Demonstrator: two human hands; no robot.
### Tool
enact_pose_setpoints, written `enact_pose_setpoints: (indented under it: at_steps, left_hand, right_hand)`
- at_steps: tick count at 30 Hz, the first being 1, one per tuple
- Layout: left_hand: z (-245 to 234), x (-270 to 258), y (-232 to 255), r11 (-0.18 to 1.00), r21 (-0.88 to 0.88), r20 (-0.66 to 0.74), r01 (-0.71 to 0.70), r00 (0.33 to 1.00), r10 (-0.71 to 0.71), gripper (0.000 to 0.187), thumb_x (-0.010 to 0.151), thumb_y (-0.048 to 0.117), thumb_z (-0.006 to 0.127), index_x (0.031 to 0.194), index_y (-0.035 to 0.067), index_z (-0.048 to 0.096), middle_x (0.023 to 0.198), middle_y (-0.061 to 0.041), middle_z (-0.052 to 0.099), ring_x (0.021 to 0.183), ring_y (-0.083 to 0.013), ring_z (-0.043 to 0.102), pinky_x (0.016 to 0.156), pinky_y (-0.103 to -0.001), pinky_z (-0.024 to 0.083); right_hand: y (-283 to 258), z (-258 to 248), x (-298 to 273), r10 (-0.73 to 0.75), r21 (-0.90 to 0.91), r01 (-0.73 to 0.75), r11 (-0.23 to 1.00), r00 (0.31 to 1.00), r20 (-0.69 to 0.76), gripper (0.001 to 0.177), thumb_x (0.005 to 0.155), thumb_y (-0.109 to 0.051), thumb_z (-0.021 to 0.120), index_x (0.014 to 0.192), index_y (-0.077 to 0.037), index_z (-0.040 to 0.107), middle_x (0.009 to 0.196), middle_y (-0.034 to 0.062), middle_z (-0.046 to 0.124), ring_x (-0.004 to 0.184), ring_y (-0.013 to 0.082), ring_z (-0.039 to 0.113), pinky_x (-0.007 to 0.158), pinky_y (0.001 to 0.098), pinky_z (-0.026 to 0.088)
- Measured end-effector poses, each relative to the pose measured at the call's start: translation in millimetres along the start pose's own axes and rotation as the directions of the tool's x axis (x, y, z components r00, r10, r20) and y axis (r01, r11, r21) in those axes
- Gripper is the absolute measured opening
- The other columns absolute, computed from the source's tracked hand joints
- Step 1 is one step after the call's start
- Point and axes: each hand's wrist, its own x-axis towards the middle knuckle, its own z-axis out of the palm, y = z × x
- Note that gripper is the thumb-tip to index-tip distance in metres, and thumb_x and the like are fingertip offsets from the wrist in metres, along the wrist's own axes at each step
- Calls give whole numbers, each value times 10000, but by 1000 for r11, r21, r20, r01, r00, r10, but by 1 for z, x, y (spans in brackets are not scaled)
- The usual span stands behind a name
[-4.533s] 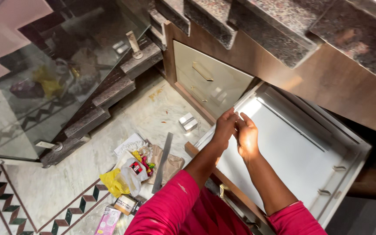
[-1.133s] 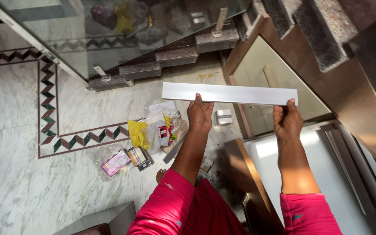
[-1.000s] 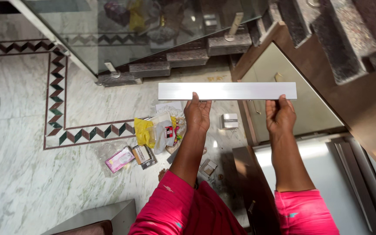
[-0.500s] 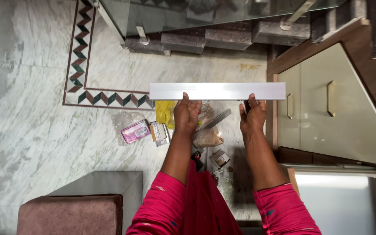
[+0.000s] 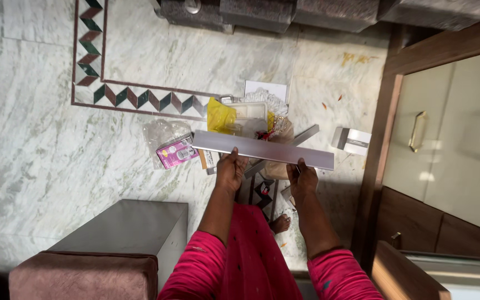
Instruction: The person removes various items from a wooden drawer and places them onto a marble floor by hand, including a massage gun box, a mop head, a yellow plastic bag, and a stack of plastic containers.
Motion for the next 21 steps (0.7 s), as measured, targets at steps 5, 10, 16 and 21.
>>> enact_pose_setpoints:
  at_steps: [5,10,16,21]
  left_hand:
    - [-88,51,-75,998,-49,-134,45,990,-51,177,1040,167,704,1108,23,627,781,-21,593,633,-137,569,758,-364,621]
    - [-145,73,-124,983,-164,-420,-81,907,5,163,976,116,652,1138,113,639,857,-20,664,664,-132,607,584,-295,554]
    - [-218,128,-164,987,162,-518,-4,851,88,143,972,107,680,1110,94,716,876,-29,679,652,-113,603,534,-255,480]
    - [-269,173,-193,905,390,-485,169,874,46,171,969,103,643,1096,104,758,857,-16,679,663,-86,595,570,-231,480]
  right_hand:
    - [35,-63,81,45,-110,-64,992,985,-168,81,1012,-74,586,1075,-122,606,961,31,676,762,220,654,742,372,628]
    - [36,-132,150,-23,-303,-41,952,979,-203,134,996,-61,642,1120,-109,628,981,37,673,810,189,672,717,338,612]
    - [48,-183,232,-35,-410,-82,908,963,-268,177,973,-92,673,1144,-110,631,931,19,675,757,151,653,678,312,601]
    - [79,-197,302,-65,-508,-77,858,965,-255,220,963,-117,706,1164,-99,618,904,42,671,702,137,636,647,290,585]
